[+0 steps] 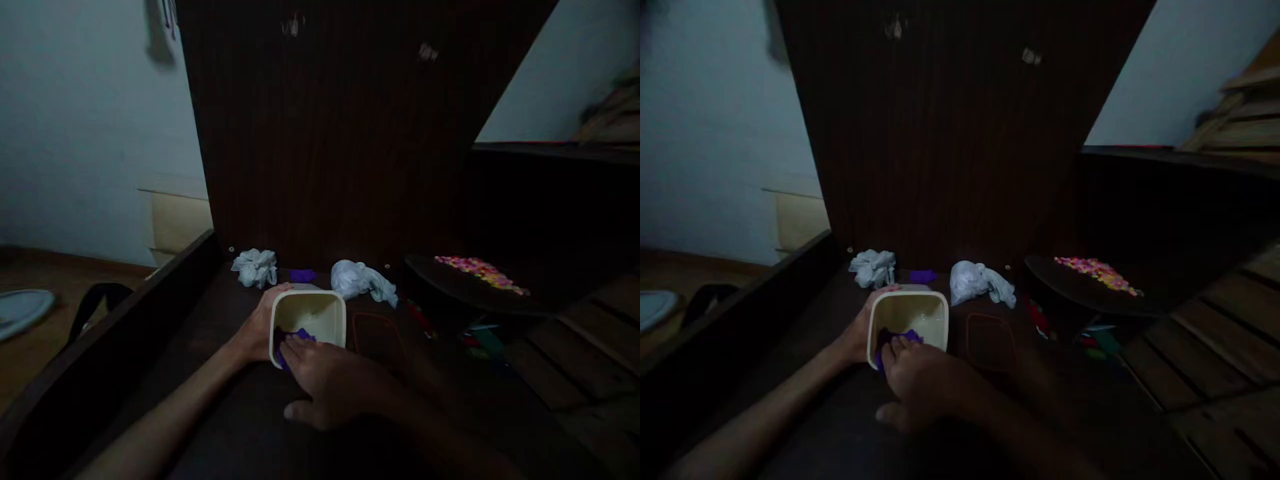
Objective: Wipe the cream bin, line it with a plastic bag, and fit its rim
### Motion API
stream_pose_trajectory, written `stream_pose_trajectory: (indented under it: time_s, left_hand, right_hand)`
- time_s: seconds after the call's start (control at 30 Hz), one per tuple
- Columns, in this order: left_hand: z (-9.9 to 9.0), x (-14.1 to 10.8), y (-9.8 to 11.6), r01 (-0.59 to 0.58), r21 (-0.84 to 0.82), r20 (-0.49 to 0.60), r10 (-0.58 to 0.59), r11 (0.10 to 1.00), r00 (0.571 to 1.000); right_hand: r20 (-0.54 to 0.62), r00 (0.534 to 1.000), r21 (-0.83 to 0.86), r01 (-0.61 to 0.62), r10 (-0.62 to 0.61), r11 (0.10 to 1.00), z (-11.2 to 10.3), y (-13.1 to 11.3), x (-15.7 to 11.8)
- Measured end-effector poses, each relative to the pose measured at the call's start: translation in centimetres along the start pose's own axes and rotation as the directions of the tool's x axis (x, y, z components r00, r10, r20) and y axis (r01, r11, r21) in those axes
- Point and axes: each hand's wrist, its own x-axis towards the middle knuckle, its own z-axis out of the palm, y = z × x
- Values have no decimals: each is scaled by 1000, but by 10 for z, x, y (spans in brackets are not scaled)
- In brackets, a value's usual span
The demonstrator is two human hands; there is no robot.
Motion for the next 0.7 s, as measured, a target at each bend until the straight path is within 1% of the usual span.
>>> stream_pose_trajectory:
  time_s: [0.13, 0.23, 0.3, 0.37, 0.47, 0.53, 0.6, 0.7]
  left_hand:
    - [-3, 3, 2, 11, -27, -3, -11, 1000, 1000]
    - [-6, 6, 3, 28, -41, 12, -27, 999, 1000]
    - [-8, 7, 3, 36, -44, 22, -35, 998, 999]
    - [-9, 7, 3, 45, -44, 32, -43, 998, 999]
    - [-10, 7, 1, 58, -13, 44, -58, 998, 997]
    - [-10, 6, -1, 57, 28, 23, -58, 998, 998]
    - [-10, 5, -1, 52, 69, -21, -51, 996, 998]
    - [-10, 5, 0, 62, 123, -77, -52, 990, 996]
  right_hand:
    - [-181, 981, -120, -96, 73, 988, 18, -2, -11]
    - [-302, 948, -205, -164, 97, 965, 37, 6, -5]
    - [-334, 937, -236, -190, 104, 953, 47, 13, 2]
    - [-337, 935, -262, -210, 114, 942, 51, 16, 8]
    - [-312, 941, -252, -218, 134, 943, 45, 14, 12]
    - [-269, 947, -189, -230, 175, 955, 36, 12, 12]
    - [-230, 946, -106, -259, 230, 960, 26, 11, 13]
    - [-224, 927, 11, -305, 299, 952, 15, 11, 15]
